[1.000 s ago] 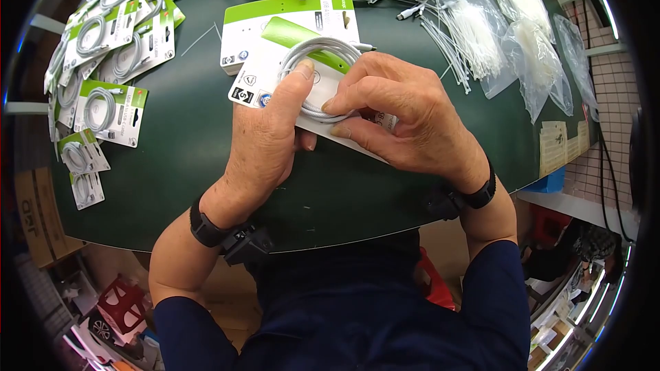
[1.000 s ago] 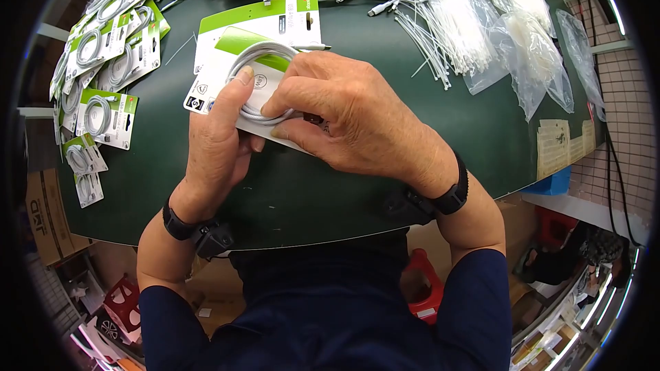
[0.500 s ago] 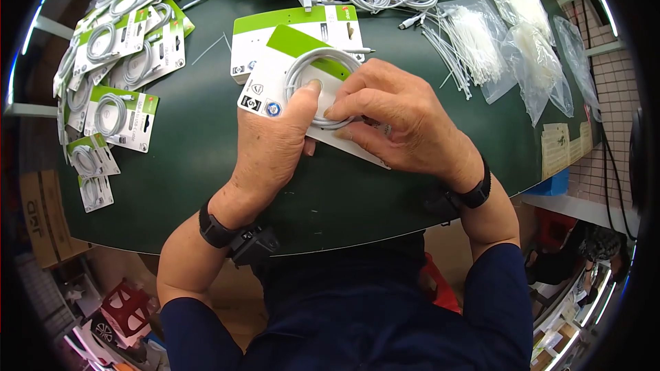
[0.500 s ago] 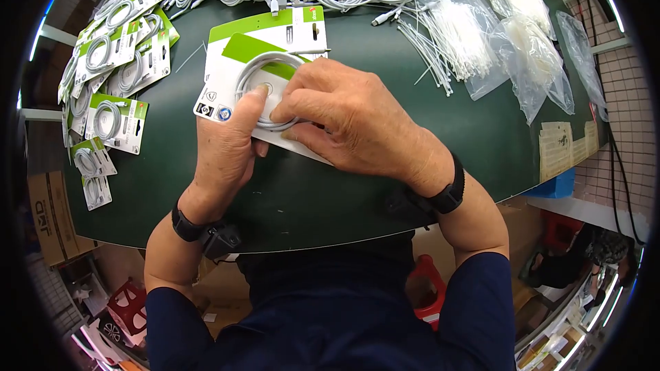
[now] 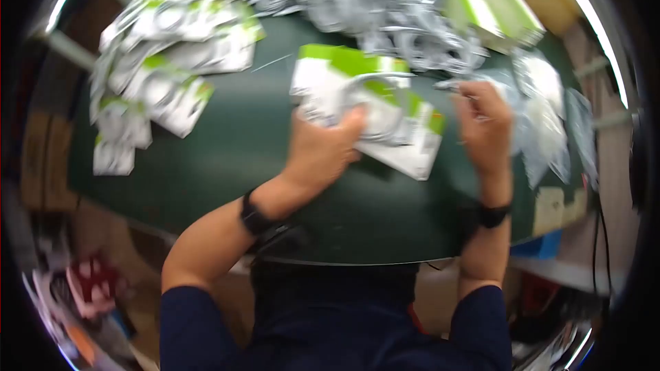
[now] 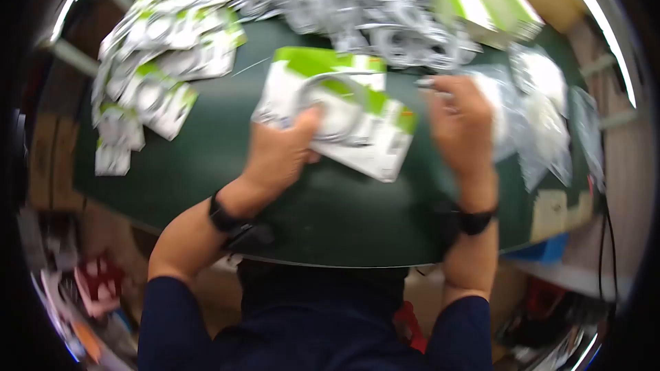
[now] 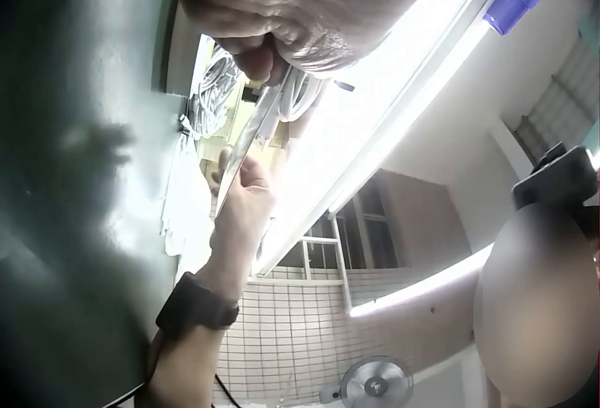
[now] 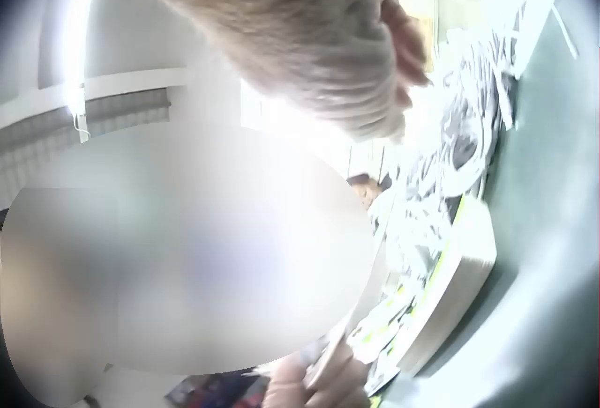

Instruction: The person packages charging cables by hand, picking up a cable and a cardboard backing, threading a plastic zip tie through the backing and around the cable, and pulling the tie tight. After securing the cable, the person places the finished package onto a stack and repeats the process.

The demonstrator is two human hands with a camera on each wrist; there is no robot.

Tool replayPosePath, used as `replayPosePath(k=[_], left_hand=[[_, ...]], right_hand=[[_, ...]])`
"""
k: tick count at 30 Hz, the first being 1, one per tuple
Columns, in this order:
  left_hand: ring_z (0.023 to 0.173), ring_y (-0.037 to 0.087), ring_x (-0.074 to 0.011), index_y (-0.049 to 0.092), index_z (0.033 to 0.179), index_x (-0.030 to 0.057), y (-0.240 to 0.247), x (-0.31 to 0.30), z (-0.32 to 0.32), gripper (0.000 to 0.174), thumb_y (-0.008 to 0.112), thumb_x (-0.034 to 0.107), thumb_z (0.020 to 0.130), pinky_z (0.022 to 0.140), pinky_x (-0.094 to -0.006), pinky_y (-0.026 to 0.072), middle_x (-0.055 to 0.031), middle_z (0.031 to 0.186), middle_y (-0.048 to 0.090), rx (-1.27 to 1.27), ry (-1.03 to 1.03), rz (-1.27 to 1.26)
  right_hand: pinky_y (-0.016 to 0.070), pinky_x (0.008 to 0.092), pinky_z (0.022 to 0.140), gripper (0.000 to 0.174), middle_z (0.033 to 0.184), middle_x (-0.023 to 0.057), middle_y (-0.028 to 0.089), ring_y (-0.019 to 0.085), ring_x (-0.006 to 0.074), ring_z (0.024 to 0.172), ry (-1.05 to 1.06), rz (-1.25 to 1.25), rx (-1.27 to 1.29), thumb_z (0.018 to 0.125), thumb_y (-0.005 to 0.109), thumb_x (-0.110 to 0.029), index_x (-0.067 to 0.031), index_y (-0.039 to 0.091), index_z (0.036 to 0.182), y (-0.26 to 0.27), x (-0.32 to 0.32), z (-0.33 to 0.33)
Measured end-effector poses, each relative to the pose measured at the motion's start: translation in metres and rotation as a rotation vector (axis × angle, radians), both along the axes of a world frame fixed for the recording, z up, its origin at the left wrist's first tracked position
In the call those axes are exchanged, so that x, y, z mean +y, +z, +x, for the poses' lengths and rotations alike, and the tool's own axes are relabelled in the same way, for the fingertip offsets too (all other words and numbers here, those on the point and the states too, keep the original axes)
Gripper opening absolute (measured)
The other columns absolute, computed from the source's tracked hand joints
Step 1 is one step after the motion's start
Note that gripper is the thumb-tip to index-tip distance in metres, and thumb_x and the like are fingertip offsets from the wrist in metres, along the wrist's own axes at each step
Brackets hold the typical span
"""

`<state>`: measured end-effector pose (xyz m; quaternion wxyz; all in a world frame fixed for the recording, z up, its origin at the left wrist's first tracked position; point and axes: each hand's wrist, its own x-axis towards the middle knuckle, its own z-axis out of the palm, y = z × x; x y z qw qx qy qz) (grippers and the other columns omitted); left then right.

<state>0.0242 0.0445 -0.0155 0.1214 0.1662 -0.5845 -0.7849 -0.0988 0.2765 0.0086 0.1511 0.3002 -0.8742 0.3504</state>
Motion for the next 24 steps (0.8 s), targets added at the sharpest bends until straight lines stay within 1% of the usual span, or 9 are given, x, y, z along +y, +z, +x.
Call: replayPosePath(k=[2, 3, 4, 5, 6, 9, 11, 20, 24], left_hand=[[0.053, 0.054, -0.0073, 0.065, 0.101, 0.0025, -0.01, -0.002, -0.004, 0.012, 0.068, 0.012, 0.095, 0.044, -0.027, 0.0434, 0.0003, 0.075, 0.063, 0.1, -0.034, 0.103], [0.058, 0.059, -0.0101, 0.065, 0.104, -0.0007, -0.012, -0.004, -0.005, 0.016, 0.067, 0.01, 0.091, 0.051, -0.0298, 0.0498, -0.0019, 0.079, 0.066, 0.124, -0.077, 0.117], [0.075, 0.067, -0.0157, 0.065, 0.109, -0.0047, -0.006, -0.007, -0.002, 0.024, 0.064, 0.008, 0.089, 0.068, -0.0344, 0.0571, -0.0073, 0.089, 0.071, 0.11, -0.084, 0.101], [0.083, 0.068, -0.018, 0.064, 0.111, -0.0063, -0.016, -0.001, -0.009, 0.027, 0.063, 0.007, 0.088, 0.076, -0.0359, 0.0572, -0.0101, 0.094, 0.072, 0.229, -0.009, 0.109], [0.092, 0.069, -0.0204, 0.064, 0.114, -0.0079, -0.024, 0.002, -0.014, 0.03, 0.062, 0.007, 0.088, 0.085, -0.0375, 0.0574, -0.0128, 0.099, 0.073, 0.358, 0.043, 0.118], [0.096, 0.07, -0.0225, 0.063, 0.116, -0.0093, -0.016, -0.009, -0.005, 0.033, 0.061, 0.006, 0.086, 0.089, -0.0382, 0.0568, -0.0172, 0.102, 0.072, 0.204, -0.103, 0.139], [0.096, 0.07, -0.0231, 0.063, 0.116, -0.0098, -0.017, -0.007, -0.006, 0.034, 0.061, 0.006, 0.086, 0.089, -0.0382, 0.0568, -0.0181, 0.101, 0.073, 0.235, -0.07, 0.104], [0.089, 0.071, -0.0239, 0.065, 0.11, -0.0093, -0.029, 0.0, -0.007, 0.03, 0.062, 0.007, 0.085, 0.084, -0.0375, 0.0568, -0.0195, 0.097, 0.074, 0.362, 0.038, -0.061], [0.079, 0.069, -0.0186, 0.07, 0.102, -0.0039, -0.031, -0.005, -0.01, 0.021, 0.067, 0.01, 0.087, 0.075, -0.0368, 0.0566, -0.0137, 0.091, 0.074, 0.359, -0.009, -0.054]], right_hand=[[0.056, 0.0391, 0.075, 0.023, 0.102, 0.0181, 0.072, 0.07, 0.0317, 0.085, -0.144, 0.4, 0.132, 0.092, 0.076, -0.014, 0.0017, 0.072, 0.108, -0.031, 0.053, -0.049], [0.0551, 0.044, 0.082, 0.03, 0.101, 0.0192, 0.073, 0.07, 0.0351, 0.09, -0.134, 0.474, 0.115, 0.09, 0.079, -0.021, 0.0022, 0.072, 0.107, -0.047, 0.087, -0.074], [0.0532, 0.0472, 0.087, 0.03, 0.098, 0.0198, 0.073, 0.069, 0.0372, 0.096, -0.143, 0.57, 0.001, 0.088, 0.08, -0.024, 0.0023, 0.073, 0.102, -0.05, 0.104, -0.084], [0.0541, 0.0451, 0.08, 0.028, 0.091, 0.0184, 0.073, 0.07, 0.0349, 0.087, -0.182, 0.712, -0.02, 0.088, 0.079, -0.021, 0.0029, 0.072, 0.1, -0.054, 0.115, -0.095], [0.0538, 0.0438, 0.076, 0.026, 0.087, 0.0174, 0.072, 0.069, 0.0326, 0.081, -0.177, 0.667, -0.135, 0.088, 0.078, -0.018, 0.0033, 0.071, 0.101, -0.055, 0.115, -0.1], [0.0531, 0.0421, 0.069, 0.024, 0.082, 0.0166, 0.07, 0.067, 0.0294, 0.073, -0.167, 0.582, -0.277, 0.088, 0.076, -0.014, 0.0039, 0.07, 0.102, -0.069, 0.131, -0.117], [0.0525, 0.0413, 0.066, 0.023, 0.081, 0.0169, 0.07, 0.066, 0.0279, 0.07, -0.161, 0.506, -0.349, 0.087, 0.074, -0.011, 0.0042, 0.069, 0.104, -0.075, 0.14, -0.129], [0.0523, 0.0384, 0.069, 0.016, 0.078, 0.014, 0.067, 0.064, 0.0254, 0.071, -0.199, 0.542, -0.148, 0.089, 0.07, -0.009, 0.0042, 0.069, 0.098, -0.07, 0.126, -0.114], [0.0521, 0.0463, 0.074, 0.022, 0.09, 0.0209, 0.072, 0.068, 0.0385, 0.079, -0.165, 0.666, 0.04, 0.089, 0.071, -0.018, 0.0021, 0.073, 0.096, -0.064, 0.123, -0.099]])
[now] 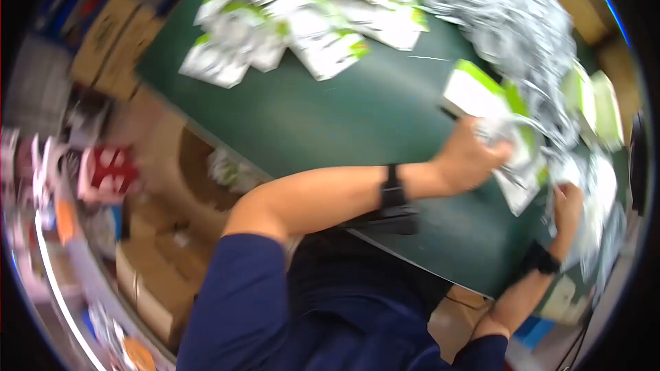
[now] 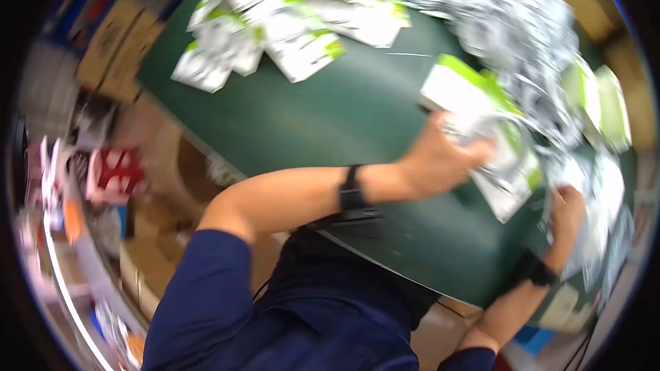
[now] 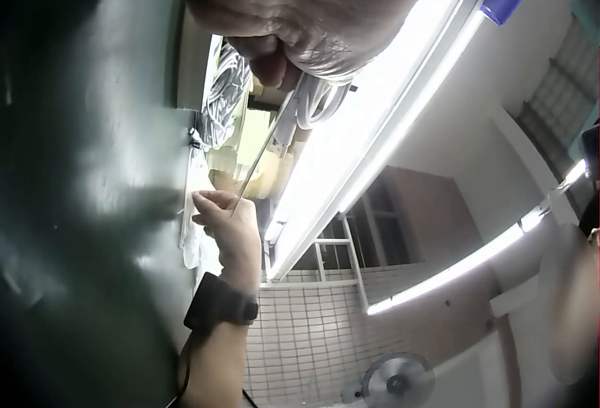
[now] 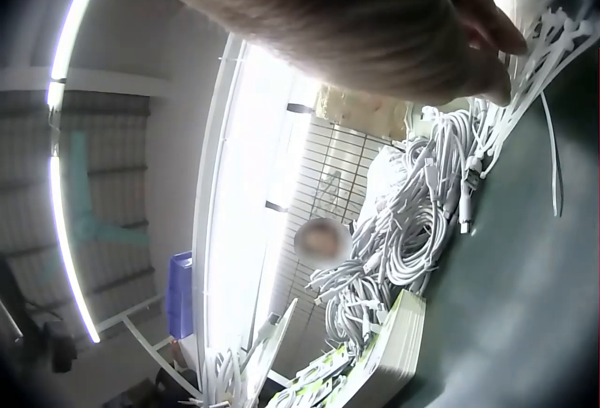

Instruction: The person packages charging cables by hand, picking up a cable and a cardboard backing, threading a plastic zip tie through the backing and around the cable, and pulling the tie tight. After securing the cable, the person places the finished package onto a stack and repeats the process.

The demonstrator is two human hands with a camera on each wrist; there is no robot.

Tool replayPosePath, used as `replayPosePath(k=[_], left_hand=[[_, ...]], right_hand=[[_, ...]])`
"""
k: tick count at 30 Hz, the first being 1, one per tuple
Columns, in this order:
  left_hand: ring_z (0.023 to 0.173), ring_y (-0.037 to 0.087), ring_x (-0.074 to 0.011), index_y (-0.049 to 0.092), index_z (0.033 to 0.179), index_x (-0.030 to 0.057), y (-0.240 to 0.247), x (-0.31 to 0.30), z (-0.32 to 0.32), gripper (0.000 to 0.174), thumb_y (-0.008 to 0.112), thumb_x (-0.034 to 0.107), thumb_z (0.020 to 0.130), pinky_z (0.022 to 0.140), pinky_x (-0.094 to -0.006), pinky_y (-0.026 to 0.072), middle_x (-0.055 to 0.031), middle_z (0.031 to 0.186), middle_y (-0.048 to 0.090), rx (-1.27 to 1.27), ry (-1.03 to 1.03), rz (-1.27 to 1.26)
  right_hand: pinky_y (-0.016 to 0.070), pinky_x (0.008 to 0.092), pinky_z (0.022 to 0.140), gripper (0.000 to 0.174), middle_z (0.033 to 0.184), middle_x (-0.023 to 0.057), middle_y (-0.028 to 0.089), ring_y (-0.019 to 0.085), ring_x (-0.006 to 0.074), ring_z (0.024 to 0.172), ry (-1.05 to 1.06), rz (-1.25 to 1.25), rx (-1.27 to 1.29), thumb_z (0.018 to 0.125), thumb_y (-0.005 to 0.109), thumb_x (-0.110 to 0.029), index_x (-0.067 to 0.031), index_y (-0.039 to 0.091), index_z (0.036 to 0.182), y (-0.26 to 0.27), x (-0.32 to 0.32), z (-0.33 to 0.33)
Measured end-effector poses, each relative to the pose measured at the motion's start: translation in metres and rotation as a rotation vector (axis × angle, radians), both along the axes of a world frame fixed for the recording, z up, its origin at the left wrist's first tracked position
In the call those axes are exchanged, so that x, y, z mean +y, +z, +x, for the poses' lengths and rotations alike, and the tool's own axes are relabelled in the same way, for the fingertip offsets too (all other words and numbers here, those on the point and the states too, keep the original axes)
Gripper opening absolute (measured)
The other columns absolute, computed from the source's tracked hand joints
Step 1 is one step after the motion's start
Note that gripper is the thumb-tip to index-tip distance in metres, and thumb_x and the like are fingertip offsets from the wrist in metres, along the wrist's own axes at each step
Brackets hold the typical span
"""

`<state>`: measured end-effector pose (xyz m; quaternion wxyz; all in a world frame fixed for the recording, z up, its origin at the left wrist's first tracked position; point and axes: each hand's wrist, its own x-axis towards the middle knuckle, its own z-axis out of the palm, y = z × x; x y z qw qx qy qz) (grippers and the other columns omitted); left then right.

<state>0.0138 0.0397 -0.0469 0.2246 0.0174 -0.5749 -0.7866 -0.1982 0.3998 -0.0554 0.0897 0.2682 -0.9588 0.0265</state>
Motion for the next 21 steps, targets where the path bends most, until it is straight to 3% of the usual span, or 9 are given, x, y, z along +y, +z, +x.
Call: replayPosePath(k=[1, 2, 3, 5, 7, 10, 13, 18, 21], left_hand=[[0.079, 0.069, -0.0184, 0.071, 0.1, -0.004, -0.01, -0.013, 0.002, 0.018, 0.068, 0.011, 0.089, 0.075, -0.0374, 0.0569, -0.0112, 0.088, 0.074, 0.019, 0.052, -0.623], [0.079, 0.069, -0.0181, 0.071, 0.101, -0.0029, 0.002, -0.008, 0.007, 0.017, 0.068, 0.011, 0.093, 0.074, -0.0382, 0.0566, -0.0099, 0.088, 0.073, -0.023, 0.046, -0.243], [0.074, 0.068, -0.0161, 0.071, 0.103, -0.0011, 0.014, -0.01, 0.012, 0.016, 0.069, 0.013, 0.095, 0.068, -0.0354, 0.0559, -0.0074, 0.087, 0.072, -0.158, -0.039, -0.096], [0.066, 0.064, -0.0089, 0.07, 0.11, -0.0015, 0.015, -0.008, 0.013, 0.019, 0.072, 0.011, 0.096, 0.055, -0.0284, 0.0532, -0.0018, 0.084, 0.069, -0.206, 0.003, -0.125], [0.065, 0.063, -0.0075, 0.07, 0.111, 0.0003, 0.03, -0.006, 0.015, 0.017, 0.071, 0.011, 0.099, 0.047, -0.0232, 0.0501, -0.0026, 0.086, 0.069, -0.282, 0.027, -0.055], [0.066, 0.064, -0.0079, 0.067, 0.116, -0.0012, 0.022, -0.005, 0.015, 0.022, 0.072, 0.009, 0.097, 0.047, -0.0226, 0.0514, -0.005, 0.091, 0.07, -0.21, 0.012, -0.066], [0.068, 0.065, -0.0083, 0.065, 0.121, -0.0029, 0.019, -0.005, 0.018, 0.027, 0.072, 0.008, 0.097, 0.047, -0.0229, 0.0519, -0.0074, 0.096, 0.071, -0.167, 0.064, -0.06], [0.07, 0.067, -0.0103, 0.064, 0.124, -0.0025, 0.023, -0.003, 0.025, 0.031, 0.073, 0.006, 0.096, 0.049, -0.0236, 0.0531, -0.0085, 0.098, 0.071, -0.174, 0.068, -0.171], [0.072, 0.068, -0.0105, 0.066, 0.119, -0.003, 0.021, 0.0, 0.029, 0.028, 0.074, 0.005, 0.094, 0.053, -0.0261, 0.0558, -0.0079, 0.098, 0.072, -0.105, 0.084, -0.222]], right_hand=[[0.051, 0.0502, 0.071, 0.026, 0.085, 0.0238, 0.071, 0.067, 0.0418, 0.077, -0.04, -0.008, -0.083, 0.086, 0.07, -0.022, 0.0025, 0.075, 0.091, 0.023, -0.027, 0.023], [0.0508, 0.0514, 0.069, 0.027, 0.075, 0.0255, 0.068, 0.067, 0.0418, 0.071, -0.13, 0.051, -0.049, 0.083, 0.068, -0.023, 0.004, 0.074, 0.08, 0.025, -0.037, 0.029], [0.0513, 0.051, 0.067, 0.028, 0.07, 0.0268, 0.065, 0.066, 0.0421, 0.067, -0.047, -0.104, 0.029, 0.08, 0.068, -0.022, 0.0045, 0.073, 0.075, 0.025, -0.038, 0.038], [0.0553, 0.0466, 0.071, 0.024, 0.079, 0.0251, 0.071, 0.071, 0.0408, 0.074, -0.214, -0.105, -0.048, 0.08, 0.068, -0.02, 0.0021, 0.078, 0.083, 0.038, -0.056, 0.05], [0.0569, 0.0481, 0.076, 0.014, 0.081, 0.0228, 0.072, 0.071, 0.0405, 0.078, -0.148, -0.117, 0.038, 0.083, 0.07, -0.013, -0.0017, 0.079, 0.084, 0.03, -0.049, 0.046], [0.0562, 0.0482, 0.078, 0.01, 0.083, 0.0218, 0.072, 0.071, 0.0403, 0.082, -0.153, -0.195, 0.183, 0.085, 0.071, -0.011, -0.0036, 0.078, 0.085, 0.038, -0.055, 0.056], [0.0558, 0.0466, 0.079, 0.009, 0.084, 0.0202, 0.072, 0.07, 0.0402, 0.084, -0.192, -0.351, 0.11, 0.086, 0.071, -0.01, -0.0033, 0.076, 0.084, 0.039, -0.06, 0.058], [0.0558, 0.0454, 0.079, 0.006, 0.085, 0.0203, 0.072, 0.069, 0.0406, 0.082, -0.14, -0.376, 0.149, 0.084, 0.074, -0.008, -0.0026, 0.076, 0.086, 0.045, -0.063, 0.061], [0.0564, 0.0382, 0.068, 0.006, 0.083, 0.0148, 0.074, 0.07, 0.0301, 0.071, 0.025, -0.55, 0.324, 0.089, 0.074, -0.007, -0.0016, 0.076, 0.09, 0.053, -0.072, 0.064]])
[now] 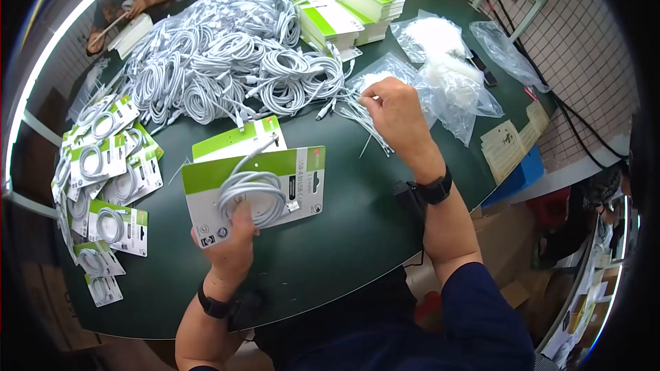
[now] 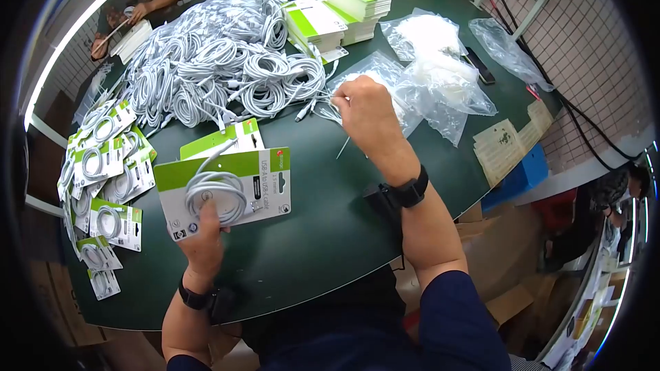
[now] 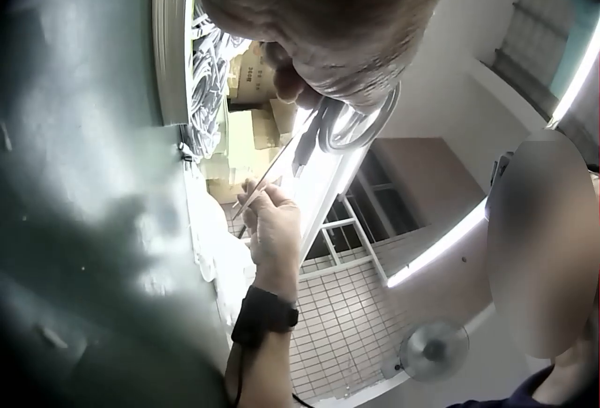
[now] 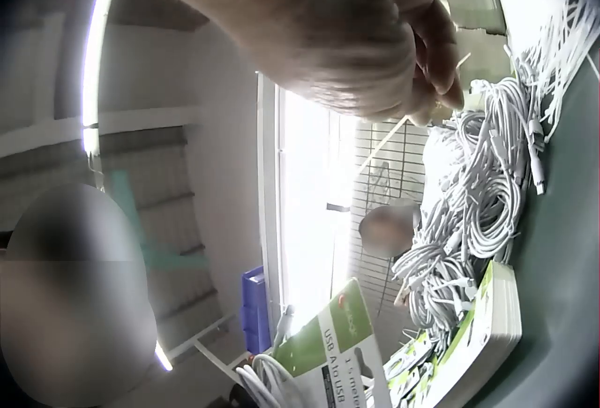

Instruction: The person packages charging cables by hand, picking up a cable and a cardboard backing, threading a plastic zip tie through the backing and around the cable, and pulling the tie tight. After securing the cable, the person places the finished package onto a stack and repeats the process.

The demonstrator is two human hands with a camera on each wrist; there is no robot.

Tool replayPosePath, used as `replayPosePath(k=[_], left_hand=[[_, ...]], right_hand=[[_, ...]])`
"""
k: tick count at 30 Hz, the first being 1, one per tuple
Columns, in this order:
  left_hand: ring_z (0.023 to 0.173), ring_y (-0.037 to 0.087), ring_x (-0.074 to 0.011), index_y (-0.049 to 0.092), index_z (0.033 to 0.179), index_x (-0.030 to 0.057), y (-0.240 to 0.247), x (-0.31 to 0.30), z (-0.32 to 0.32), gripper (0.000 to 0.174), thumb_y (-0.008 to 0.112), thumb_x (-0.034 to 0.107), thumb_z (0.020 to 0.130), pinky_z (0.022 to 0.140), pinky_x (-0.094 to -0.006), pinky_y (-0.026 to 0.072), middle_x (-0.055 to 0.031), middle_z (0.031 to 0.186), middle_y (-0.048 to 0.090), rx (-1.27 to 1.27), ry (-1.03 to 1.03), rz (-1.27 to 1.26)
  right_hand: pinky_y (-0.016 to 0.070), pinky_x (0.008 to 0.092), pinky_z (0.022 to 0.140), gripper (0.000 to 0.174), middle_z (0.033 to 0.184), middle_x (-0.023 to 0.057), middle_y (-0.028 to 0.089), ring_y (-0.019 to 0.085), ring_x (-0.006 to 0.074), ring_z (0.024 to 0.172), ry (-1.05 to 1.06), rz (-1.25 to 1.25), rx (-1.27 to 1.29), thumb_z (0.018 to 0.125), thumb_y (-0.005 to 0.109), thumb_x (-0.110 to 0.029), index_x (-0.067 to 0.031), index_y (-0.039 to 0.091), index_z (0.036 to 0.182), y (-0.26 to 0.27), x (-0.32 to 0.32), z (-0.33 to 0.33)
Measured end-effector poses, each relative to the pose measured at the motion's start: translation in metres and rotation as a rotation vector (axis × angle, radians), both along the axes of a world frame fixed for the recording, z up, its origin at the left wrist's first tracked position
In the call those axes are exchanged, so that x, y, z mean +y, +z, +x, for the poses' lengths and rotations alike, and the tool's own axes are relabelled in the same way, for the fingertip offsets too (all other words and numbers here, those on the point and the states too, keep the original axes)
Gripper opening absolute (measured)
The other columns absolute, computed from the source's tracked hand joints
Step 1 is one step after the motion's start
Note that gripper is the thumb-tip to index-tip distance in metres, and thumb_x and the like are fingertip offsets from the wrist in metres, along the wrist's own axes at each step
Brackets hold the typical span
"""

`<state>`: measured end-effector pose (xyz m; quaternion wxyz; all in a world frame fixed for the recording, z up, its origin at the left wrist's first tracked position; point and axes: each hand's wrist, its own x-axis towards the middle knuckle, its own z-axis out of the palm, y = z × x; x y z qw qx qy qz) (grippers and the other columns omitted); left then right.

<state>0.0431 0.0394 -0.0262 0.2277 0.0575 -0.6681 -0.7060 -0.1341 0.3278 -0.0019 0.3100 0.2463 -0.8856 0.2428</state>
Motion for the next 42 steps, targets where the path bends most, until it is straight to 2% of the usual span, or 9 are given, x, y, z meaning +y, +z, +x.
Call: replayPosePath(k=[1, 4, 8, 13, 21, 24, 29, 32, 42], left_hand=[[0.072, 0.068, -0.0105, 0.066, 0.119, -0.003, -0.005, -0.003, 0.002, 0.028, 0.074, 0.005, 0.094, 0.053, -0.0261, 0.0558, -0.0079, 0.098, 0.072, 0.013, 0.001, -0.004], [0.067, 0.069, -0.0146, 0.07, 0.113, -0.003, -0.028, -0.015, 0.005, 0.029, 0.078, 0.003, 0.086, 0.054, -0.0285, 0.0551, -0.0093, 0.088, 0.073, 0.198, 0.005, -0.425], [0.06, 0.067, -0.0179, 0.073, 0.108, -0.0035, 0.016, -0.012, 0.001, 0.03, 0.081, 0.004, 0.08, 0.052, -0.0301, 0.0528, -0.0094, 0.077, 0.069, 0.585, -0.158, -0.876], [0.055, 0.062, -0.019, 0.074, 0.107, -0.0042, 0.026, -0.003, -0.002, 0.033, 0.08, 0.008, 0.078, 0.048, -0.029, 0.0479, -0.0075, 0.07, 0.064, 0.642, -0.433, -0.818], [0.052, 0.05, -0.0113, 0.073, 0.106, -0.0042, 0.029, 0.004, 0.003, 0.031, 0.076, 0.007, 0.077, 0.042, -0.0266, 0.038, -0.0005, 0.067, 0.056, 0.791, -0.441, -0.991], [0.053, 0.049, -0.0098, 0.074, 0.107, -0.0029, 0.034, 0.005, 0.004, 0.032, 0.075, 0.009, 0.076, 0.042, -0.0263, 0.0361, 0.0018, 0.066, 0.051, 0.816, -0.462, -1.062], [0.054, 0.049, -0.0089, 0.074, 0.107, -0.0014, 0.034, 0.006, 0.009, 0.033, 0.074, 0.01, 0.076, 0.043, -0.0251, 0.0354, 0.0032, 0.066, 0.049, 0.825, -0.487, -1.094], [0.055, 0.048, -0.008, 0.075, 0.107, -0.0001, 0.037, 0.005, 0.01, 0.033, 0.075, 0.013, 0.076, 0.044, -0.0237, 0.0348, 0.0043, 0.066, 0.048, 0.847, -0.51, -1.135], [0.056, 0.048, -0.0077, 0.074, 0.104, 0.0011, 0.031, 0.011, 0.011, 0.035, 0.077, 0.018, 0.074, 0.045, -0.0226, 0.0349, 0.0058, 0.065, 0.045, 0.921, -0.466, -1.092]], right_hand=[[0.0564, 0.0382, 0.068, 0.006, 0.083, 0.0148, 0.074, 0.07, 0.0301, 0.071, 0.001, -0.004, 0.013, 0.089, 0.074, -0.007, -0.0016, 0.076, 0.09, 0.005, -0.006, 0.003], [0.0528, 0.0277, 0.058, 0.007, 0.082, 0.0073, 0.073, 0.067, 0.0148, 0.063, 0.233, -0.606, -0.736, 0.097, 0.071, -0.008, -0.0017, 0.074, 0.095, 0.019, -0.027, 0.024], [0.0485, 0.0193, 0.055, 0.011, 0.082, 0.0013, 0.07, 0.063, 0.0051, 0.063, 0.476, -0.786, -1.134, 0.102, 0.067, -0.01, -0.0022, 0.07, 0.095, 0.026, -0.043, 0.04], [0.0498, 0.0222, 0.056, 0.008, 0.081, 0.0024, 0.07, 0.062, 0.0079, 0.062, 0.473, -0.542, -1.197, 0.102, 0.067, -0.008, -0.0018, 0.067, 0.096, 0.017, -0.048, 0.04], [0.0517, 0.0279, 0.06, 0.007, 0.084, 0.0062, 0.068, 0.062, 0.0123, 0.063, 0.574, -0.169, -0.759, 0.1, 0.069, -0.007, 0.0001, 0.07, 0.099, -0.002, -0.051, 0.038], [0.052, 0.0268, 0.061, 0.004, 0.086, 0.0064, 0.069, 0.063, 0.0119, 0.066, 0.711, -0.062, -0.289, 0.096, 0.072, -0.003, 0.0003, 0.072, 0.099, -0.007, -0.049, 0.03], [0.0529, 0.0274, 0.064, 0.005, 0.091, 0.0087, 0.071, 0.066, 0.0138, 0.07, 0.633, -0.171, -0.549, 0.091, 0.075, 0.002, 0.0019, 0.072, 0.094, 0.027, -0.05, 0.057], [0.0535, 0.0269, 0.065, 0.007, 0.09, 0.0126, 0.073, 0.069, 0.0163, 0.075, 0.69, -0.581, -0.839, 0.086, 0.078, 0.005, 0.0026, 0.072, 0.088, 0.044, -0.055, 0.078], [0.0558, 0.028, 0.061, 0.015, 0.08, 0.0126, 0.075, 0.075, 0.0227, 0.074, 1.019, -0.268, -0.784, 0.075, 0.085, 0.004, 0.0005, 0.072, 0.083, 0.057, -0.06, 0.099]])
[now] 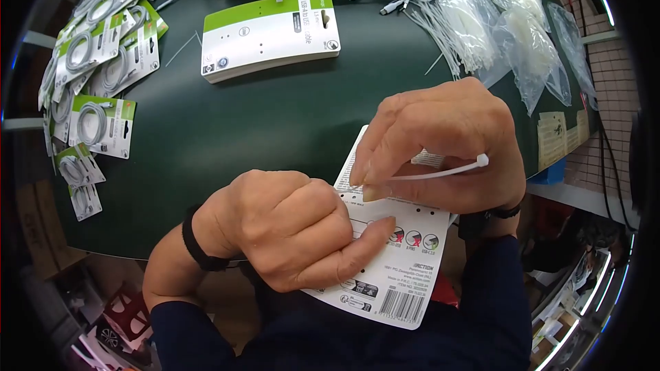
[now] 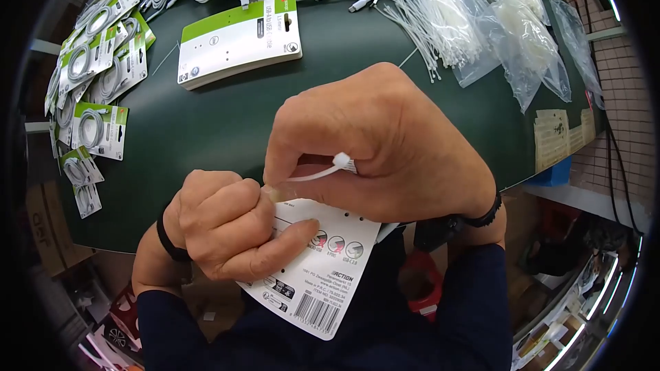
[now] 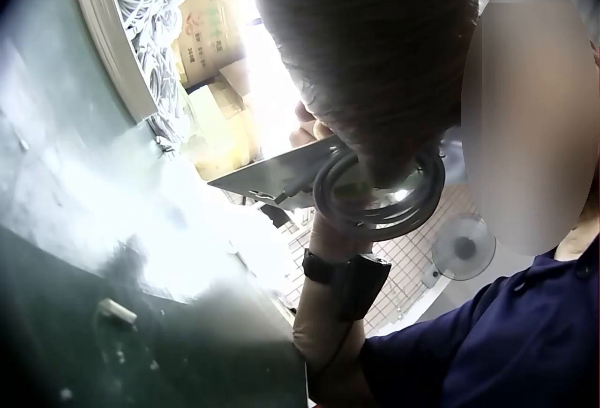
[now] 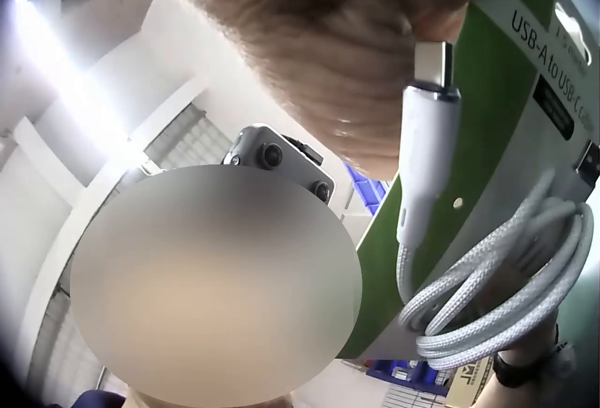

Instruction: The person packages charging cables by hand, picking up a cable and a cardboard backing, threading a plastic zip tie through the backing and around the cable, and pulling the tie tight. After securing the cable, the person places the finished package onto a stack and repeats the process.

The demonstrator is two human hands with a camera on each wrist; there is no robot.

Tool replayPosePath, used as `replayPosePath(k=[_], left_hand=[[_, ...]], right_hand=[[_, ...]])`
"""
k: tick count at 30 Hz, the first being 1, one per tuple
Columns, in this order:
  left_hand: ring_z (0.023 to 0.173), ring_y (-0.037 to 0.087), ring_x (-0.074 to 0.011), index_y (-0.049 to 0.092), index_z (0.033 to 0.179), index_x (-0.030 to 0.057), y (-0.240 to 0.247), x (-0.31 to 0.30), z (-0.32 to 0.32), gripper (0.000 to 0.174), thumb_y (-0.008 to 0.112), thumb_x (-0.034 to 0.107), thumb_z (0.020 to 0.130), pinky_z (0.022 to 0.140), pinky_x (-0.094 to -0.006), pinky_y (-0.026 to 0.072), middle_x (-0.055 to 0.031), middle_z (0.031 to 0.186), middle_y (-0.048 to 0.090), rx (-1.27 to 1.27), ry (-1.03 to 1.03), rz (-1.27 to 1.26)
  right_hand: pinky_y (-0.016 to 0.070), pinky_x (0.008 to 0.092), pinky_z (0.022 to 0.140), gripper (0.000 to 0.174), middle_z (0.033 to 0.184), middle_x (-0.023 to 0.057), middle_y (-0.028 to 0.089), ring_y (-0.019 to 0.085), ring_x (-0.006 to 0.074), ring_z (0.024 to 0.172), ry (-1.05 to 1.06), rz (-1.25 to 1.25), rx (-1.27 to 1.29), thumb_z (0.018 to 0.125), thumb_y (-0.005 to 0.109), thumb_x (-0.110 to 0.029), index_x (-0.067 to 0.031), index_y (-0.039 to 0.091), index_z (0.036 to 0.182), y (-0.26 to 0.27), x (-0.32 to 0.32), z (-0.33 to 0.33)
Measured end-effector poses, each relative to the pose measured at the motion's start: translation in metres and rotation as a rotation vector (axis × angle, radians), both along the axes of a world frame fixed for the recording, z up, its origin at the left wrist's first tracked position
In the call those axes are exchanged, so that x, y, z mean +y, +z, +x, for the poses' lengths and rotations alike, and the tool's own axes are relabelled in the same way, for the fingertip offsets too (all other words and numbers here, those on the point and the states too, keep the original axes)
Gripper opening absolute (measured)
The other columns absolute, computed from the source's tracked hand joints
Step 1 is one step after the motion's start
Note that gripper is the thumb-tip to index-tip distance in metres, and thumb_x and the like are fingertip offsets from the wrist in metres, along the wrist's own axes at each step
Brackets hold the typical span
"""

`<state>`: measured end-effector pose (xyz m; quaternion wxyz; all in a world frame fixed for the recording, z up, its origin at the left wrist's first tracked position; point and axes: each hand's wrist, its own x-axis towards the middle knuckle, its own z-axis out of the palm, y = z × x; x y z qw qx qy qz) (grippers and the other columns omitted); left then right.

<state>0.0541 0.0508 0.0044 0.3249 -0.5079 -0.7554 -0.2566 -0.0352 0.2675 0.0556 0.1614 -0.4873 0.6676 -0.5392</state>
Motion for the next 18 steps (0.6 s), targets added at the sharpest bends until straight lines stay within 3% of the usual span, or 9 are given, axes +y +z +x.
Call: replayPosePath(k=[18], left_hand=[[0.057, 0.048, -0.0082, 0.075, 0.105, 0.0014, -0.0004, -0.0012, -0.0004, 0.039, 0.076, 0.017, 0.07, 0.045, -0.0228, 0.034, 0.0054, 0.065, 0.044, -0.012, -0.002, 0.021]], right_hand=[[0.052, 0.026, 0.054, 0.016, 0.081, 0.0091, 0.075, 0.074, 0.0183, 0.072, -0.048, 0.061, 0.085, 0.074, 0.082, 0.006, -0.0025, 0.07, 0.08, -0.0053, -0.0019, 0.0013]])
